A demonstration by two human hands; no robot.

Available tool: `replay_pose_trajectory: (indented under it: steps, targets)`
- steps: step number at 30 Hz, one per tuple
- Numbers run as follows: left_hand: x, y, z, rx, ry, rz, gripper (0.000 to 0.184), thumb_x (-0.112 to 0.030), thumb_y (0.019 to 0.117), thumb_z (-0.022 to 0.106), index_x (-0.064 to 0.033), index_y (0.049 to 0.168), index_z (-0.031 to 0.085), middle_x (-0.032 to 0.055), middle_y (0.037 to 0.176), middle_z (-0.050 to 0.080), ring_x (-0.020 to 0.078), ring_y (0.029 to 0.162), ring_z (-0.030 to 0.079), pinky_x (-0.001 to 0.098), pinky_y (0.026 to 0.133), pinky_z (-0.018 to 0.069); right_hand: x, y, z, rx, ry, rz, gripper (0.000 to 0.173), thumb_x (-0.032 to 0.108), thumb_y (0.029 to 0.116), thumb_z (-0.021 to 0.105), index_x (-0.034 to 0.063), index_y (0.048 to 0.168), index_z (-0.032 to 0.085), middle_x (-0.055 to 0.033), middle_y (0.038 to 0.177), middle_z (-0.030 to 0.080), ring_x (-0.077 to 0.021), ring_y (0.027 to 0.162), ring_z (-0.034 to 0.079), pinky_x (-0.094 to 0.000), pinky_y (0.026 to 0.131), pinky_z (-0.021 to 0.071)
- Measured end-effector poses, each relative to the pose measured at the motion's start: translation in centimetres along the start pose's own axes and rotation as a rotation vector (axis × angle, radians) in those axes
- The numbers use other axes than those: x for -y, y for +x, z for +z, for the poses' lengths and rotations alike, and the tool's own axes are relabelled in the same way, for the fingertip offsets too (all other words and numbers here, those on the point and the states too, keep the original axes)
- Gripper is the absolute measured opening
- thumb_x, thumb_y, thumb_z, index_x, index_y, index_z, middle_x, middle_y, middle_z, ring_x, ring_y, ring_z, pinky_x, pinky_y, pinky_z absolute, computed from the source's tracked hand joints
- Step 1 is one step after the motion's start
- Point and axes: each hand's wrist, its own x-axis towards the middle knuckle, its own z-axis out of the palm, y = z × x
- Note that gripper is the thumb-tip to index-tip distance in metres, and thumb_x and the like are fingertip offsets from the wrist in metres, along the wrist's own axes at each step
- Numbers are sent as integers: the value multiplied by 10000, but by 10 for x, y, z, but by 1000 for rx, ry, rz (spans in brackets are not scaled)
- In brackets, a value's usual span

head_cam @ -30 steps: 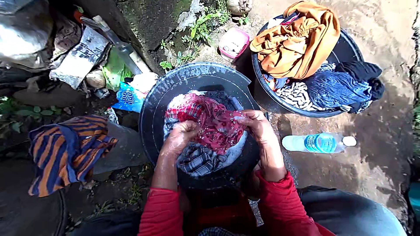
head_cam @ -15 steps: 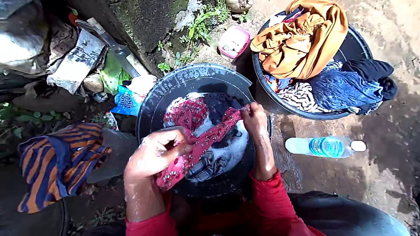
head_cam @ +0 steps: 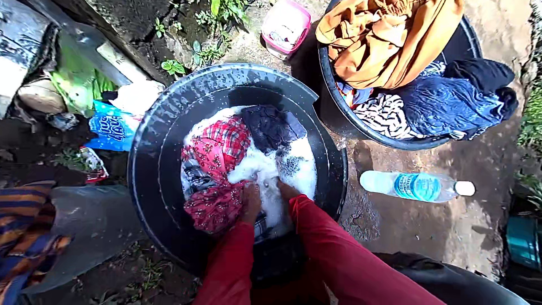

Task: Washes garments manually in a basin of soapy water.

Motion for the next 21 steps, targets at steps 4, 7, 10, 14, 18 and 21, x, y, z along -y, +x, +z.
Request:
replay_pose_trajectory:
  steps: [4, 7, 10, 14, 18, 21]
  targets:
    - [7, -10, -9, 80, -190, -111, 480, -29, 1096, 343, 172, 1521, 244, 355, 1603, 254, 422, 1535, 224, 459, 1260, 157, 9, -10, -14, 46, -196, -141, 499, 11, 1080, 383, -15, 1576, 336, -246, 1600, 388, -416, 1468, 402, -572, 1191, 319]
    - [2, -1, -36, 13, -248, 75, 441, -84, 1037, 517, 157, 1401, 458, 331, 1393, 540, 399, 1333, 528, 494, 1136, 400, 50, 5, -40, -36, -21, -248, 436, 146, 1083, 457, -84, 1452, 486, -299, 1505, 477, -426, 1435, 431, -576, 1182, 319]
    - [-15, -27, -81, -229, -829, 342, 305, 56, 807, 583, 39, 1109, 544, 100, 972, 602, 146, 845, 604, 320, 734, 526, 75, -15, -69, -142, 430, -624, 509, 314, 1135, 312, -19, 1420, 571, -223, 1456, 567, -330, 1391, 505, -507, 1193, 341]
    - [-29, -102, -168, -347, -1262, 684, 324, 79, 712, 524, -208, 854, 573, -106, 732, 614, 7, 611, 575, 201, 539, 503, 102, -82, -72, -37, 355, -998, 409, 233, 1098, 445, -100, 1182, 667, -199, 1113, 695, -163, 1026, 639, -353, 960, 496]
    - [-20, -153, -205, -422, -918, 877, 331, -66, 754, 689, -201, 1021, 548, -133, 819, 624, -41, 677, 592, 160, 608, 523, 130, -178, -78, -272, 507, -1141, 196, 90, 1013, 583, -75, 999, 686, -120, 874, 669, -120, 786, 599, -314, 752, 517]
    - [-22, -174, -193, -443, -713, 682, 299, -99, 799, 760, -37, 1078, 670, -21, 861, 698, 12, 748, 652, 249, 695, 578, 126, -258, -82, -383, 662, -1098, 254, 216, 1076, 510, 30, 944, 620, -42, 735, 556, -89, 606, 531, -239, 541, 456]
